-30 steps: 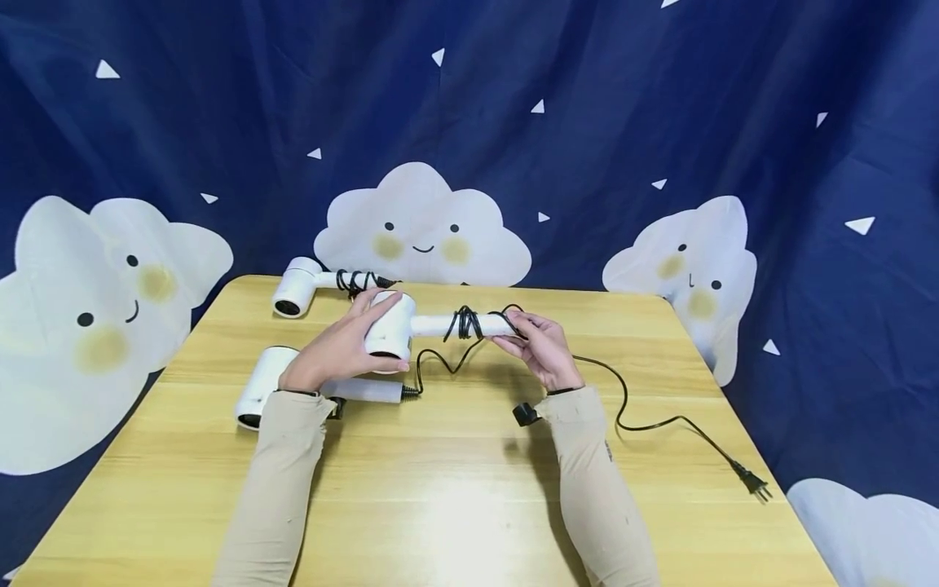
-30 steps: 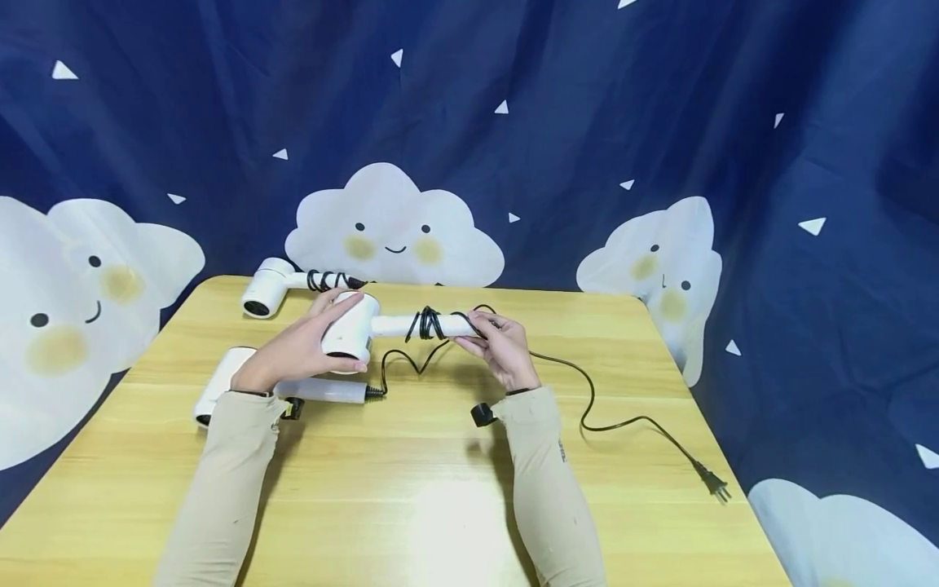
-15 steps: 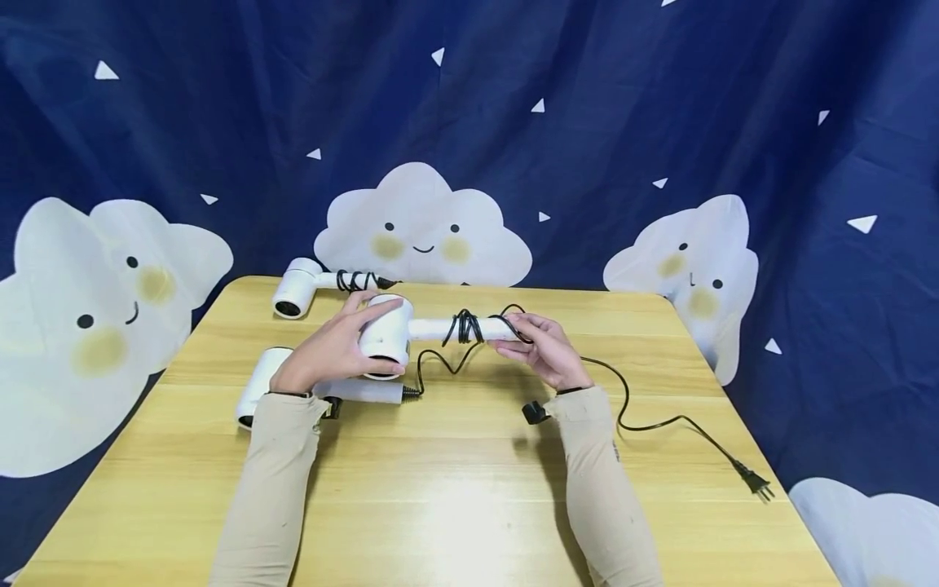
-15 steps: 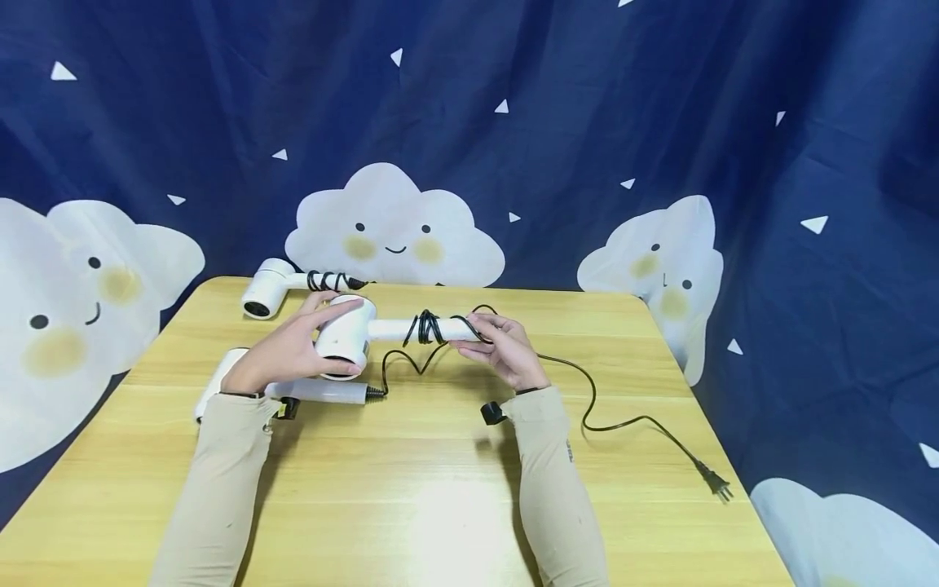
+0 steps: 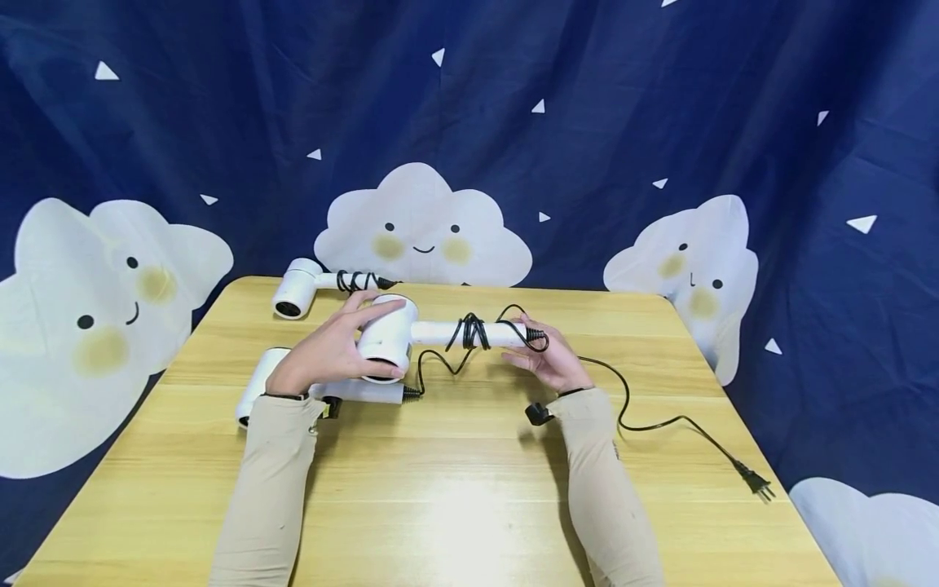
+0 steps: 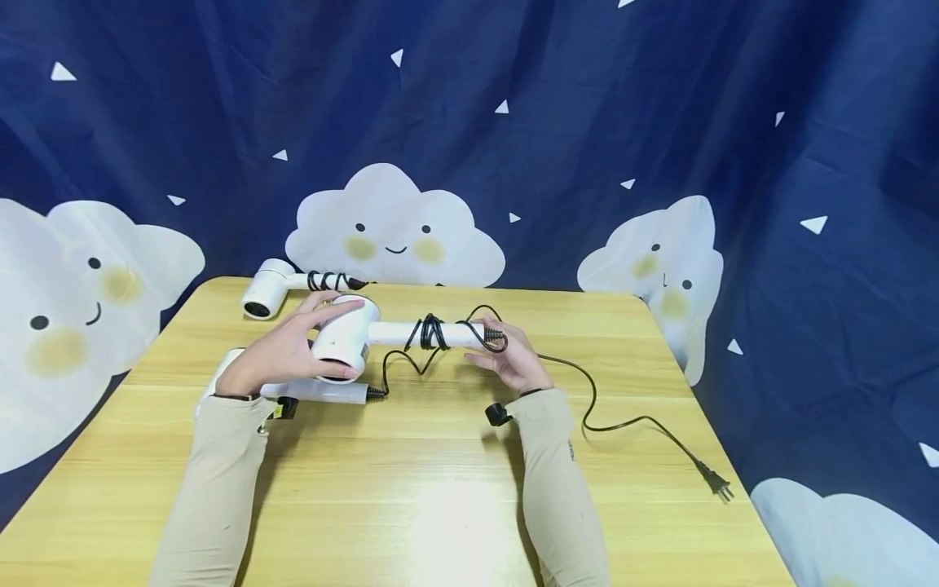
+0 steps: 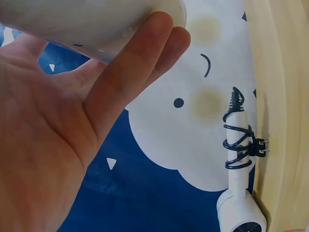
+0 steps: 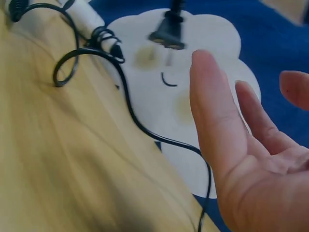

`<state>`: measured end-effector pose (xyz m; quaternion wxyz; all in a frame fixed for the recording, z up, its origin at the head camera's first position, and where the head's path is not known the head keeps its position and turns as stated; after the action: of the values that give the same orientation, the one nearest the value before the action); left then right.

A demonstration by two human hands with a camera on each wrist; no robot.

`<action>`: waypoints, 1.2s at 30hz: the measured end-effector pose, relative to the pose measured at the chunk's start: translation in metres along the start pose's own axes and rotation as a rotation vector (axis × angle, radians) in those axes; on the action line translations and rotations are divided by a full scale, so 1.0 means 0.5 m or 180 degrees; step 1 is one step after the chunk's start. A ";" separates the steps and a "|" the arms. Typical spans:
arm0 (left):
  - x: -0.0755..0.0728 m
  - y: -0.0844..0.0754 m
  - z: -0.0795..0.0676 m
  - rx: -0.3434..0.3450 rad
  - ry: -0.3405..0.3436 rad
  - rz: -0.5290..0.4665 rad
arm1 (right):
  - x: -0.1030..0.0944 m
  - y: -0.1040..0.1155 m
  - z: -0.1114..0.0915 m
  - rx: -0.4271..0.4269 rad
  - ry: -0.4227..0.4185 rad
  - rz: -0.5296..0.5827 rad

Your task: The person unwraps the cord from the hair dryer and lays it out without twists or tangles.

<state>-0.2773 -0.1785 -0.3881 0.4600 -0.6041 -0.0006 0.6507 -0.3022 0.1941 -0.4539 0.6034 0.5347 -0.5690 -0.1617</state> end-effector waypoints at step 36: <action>0.017 -0.035 0.012 0.0138 0.0197 -0.0132 | 0.028 -0.019 0.005 -0.0067 0.0584 -0.0432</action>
<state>-0.2699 -0.1599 -0.3835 0.4862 -0.6137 0.0152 0.6219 -0.2962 0.1782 -0.4552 0.6462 0.5782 -0.4722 -0.1586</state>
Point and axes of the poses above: each hand's wrist, its own z-axis towards the middle knuckle, its own x-axis out of the palm, y = z × x, the point moved 1 cm from there along z, towards the middle knuckle, and after that the axes turned 8 degrees about x, right-handed, at the moved point
